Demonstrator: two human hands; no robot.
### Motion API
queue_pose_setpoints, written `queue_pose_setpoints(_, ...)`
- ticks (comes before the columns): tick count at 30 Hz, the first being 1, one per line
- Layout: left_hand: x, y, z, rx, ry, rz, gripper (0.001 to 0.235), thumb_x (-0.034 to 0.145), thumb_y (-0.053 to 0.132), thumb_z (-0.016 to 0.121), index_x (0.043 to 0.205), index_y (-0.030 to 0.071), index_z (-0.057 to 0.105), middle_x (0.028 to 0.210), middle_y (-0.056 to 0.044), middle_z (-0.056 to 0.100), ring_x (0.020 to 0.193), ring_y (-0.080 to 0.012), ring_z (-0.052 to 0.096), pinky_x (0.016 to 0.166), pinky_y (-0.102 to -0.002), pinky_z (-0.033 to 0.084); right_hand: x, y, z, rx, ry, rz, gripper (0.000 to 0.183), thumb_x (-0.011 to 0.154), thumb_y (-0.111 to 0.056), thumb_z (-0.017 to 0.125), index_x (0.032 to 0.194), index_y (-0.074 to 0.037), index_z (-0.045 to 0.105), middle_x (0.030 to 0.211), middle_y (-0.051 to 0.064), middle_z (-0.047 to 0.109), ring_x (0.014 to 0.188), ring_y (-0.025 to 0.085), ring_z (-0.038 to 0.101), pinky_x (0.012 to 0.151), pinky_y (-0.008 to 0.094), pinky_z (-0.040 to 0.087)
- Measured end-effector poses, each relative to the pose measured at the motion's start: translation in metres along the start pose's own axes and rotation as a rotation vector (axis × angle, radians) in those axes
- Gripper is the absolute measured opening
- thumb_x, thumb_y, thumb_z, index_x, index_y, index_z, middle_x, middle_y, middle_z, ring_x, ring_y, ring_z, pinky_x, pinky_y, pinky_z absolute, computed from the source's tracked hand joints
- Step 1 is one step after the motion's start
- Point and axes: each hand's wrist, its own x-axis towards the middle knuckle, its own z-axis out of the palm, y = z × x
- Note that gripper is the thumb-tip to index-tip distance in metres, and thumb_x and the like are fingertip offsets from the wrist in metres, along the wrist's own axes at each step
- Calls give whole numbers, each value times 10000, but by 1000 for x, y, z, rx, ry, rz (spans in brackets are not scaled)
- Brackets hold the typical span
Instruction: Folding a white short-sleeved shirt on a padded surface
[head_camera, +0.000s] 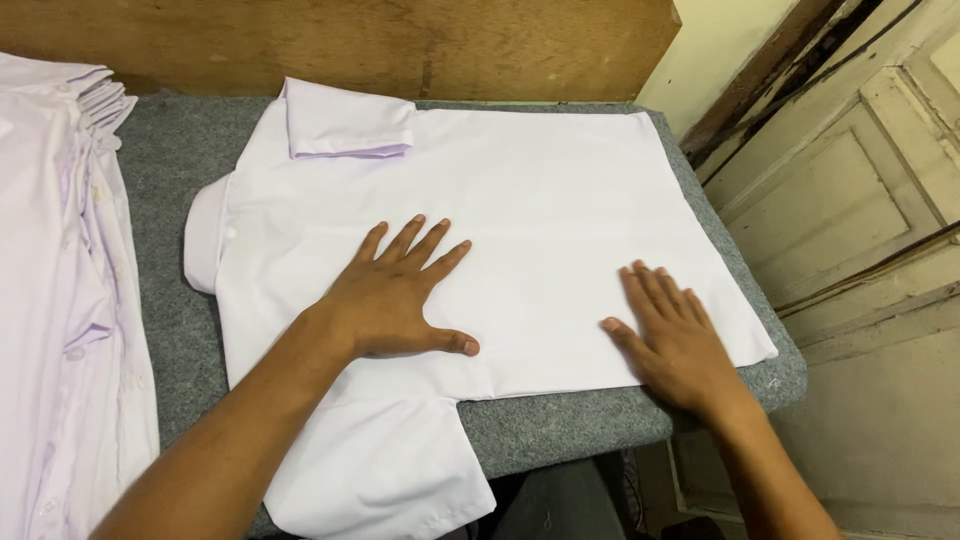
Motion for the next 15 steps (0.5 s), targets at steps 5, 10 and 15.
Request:
queue_pose_setpoints(5,-2,7,4,-17,29,-2,1159,770,912,539,1651,238,204,1734,-116,115,1602,-347,35,1261,-591,-36,-5,13,4,-7,42,93,812,1014,-692,199,1653,-191,177,1728,96,150,1603,298,68,1292,499,12)
queue_pose_setpoints(10,-14,53,17,-13,205,265,899,969,719,443,1587,75,340,1659,-225,271,1548,-479,140,1199,-687,73,-9,9,1,44,83,119,814,995,-725,194,1648,-239,210,1728,47,177,1601,278,88,1240,653,-76)
queue_pose_setpoints(15,0,45,114,281,476,307,799,1055,748,245,1643,212,173,1695,-58,148,1564,-331,35,1223,-545,22,-4,20,11,136,158,36,840,937,-695,195,1631,-224,154,1732,8,85,1597,203,5,1188,677,-95)
